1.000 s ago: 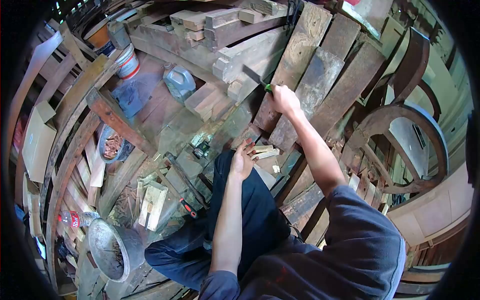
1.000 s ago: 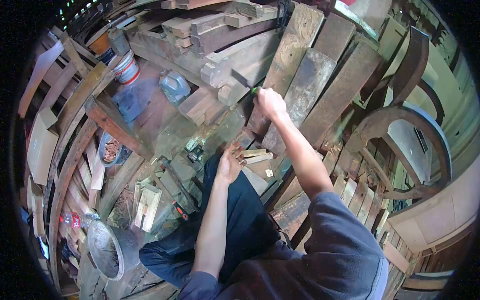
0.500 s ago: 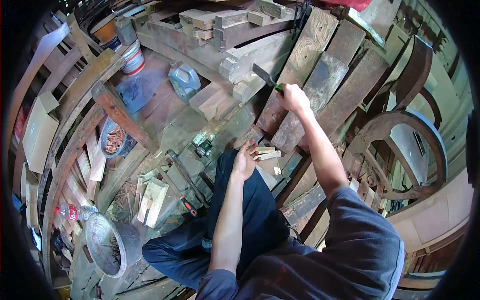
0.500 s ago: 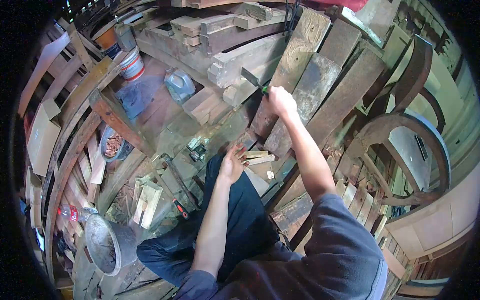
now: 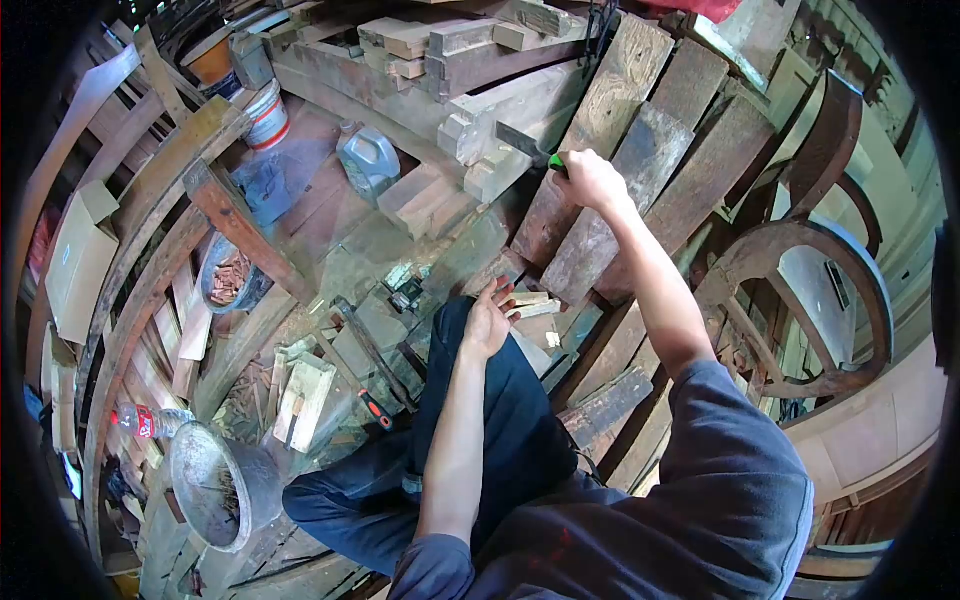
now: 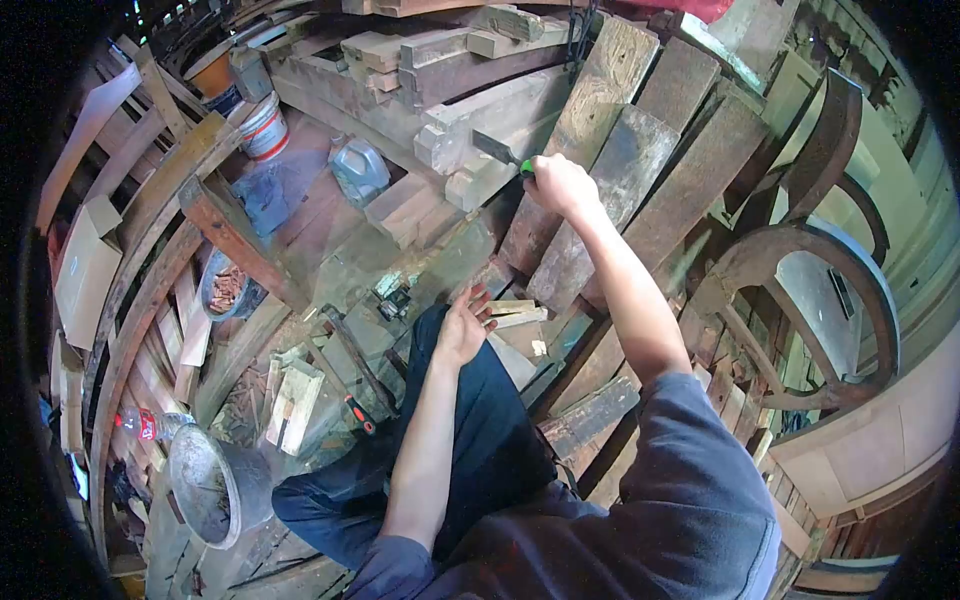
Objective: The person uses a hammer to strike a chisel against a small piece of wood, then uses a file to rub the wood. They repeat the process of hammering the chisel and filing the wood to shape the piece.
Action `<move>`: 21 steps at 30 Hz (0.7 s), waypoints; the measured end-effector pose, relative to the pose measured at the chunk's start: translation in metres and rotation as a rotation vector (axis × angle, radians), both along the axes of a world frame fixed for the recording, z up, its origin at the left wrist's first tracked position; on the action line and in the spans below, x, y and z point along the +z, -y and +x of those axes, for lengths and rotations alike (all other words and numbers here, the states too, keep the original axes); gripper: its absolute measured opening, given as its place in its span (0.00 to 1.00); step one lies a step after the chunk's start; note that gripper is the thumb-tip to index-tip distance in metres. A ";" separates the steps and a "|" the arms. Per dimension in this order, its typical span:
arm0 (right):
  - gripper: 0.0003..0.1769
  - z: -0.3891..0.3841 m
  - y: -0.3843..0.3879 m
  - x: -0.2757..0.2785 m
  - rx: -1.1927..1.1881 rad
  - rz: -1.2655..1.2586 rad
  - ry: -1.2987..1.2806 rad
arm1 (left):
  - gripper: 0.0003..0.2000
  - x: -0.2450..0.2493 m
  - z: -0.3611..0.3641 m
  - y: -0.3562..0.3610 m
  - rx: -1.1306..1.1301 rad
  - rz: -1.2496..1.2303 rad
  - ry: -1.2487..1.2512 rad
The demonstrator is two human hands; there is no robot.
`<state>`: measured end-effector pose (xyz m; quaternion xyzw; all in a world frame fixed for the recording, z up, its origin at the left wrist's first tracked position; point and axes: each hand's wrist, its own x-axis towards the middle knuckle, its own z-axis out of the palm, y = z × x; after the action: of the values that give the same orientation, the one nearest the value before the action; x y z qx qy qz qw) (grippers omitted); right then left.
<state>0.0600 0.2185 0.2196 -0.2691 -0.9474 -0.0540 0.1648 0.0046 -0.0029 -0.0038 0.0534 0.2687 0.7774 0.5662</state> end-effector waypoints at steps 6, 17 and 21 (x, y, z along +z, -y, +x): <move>0.15 -0.012 0.004 0.038 -0.064 -0.029 -0.014 | 0.20 -0.004 -0.001 -0.001 -0.003 -0.007 -0.002; 0.17 -0.017 0.002 0.006 -0.024 -0.068 0.216 | 0.21 -0.001 0.002 -0.001 -0.011 -0.004 0.002; 0.16 -0.015 0.002 0.007 -0.026 -0.069 0.184 | 0.21 0.001 -0.001 -0.001 -0.003 -0.013 -0.002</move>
<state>0.0448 0.2168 0.2263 -0.2809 -0.9562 -0.0479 0.0670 0.0032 -0.0022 -0.0030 0.0510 0.2745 0.7747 0.5674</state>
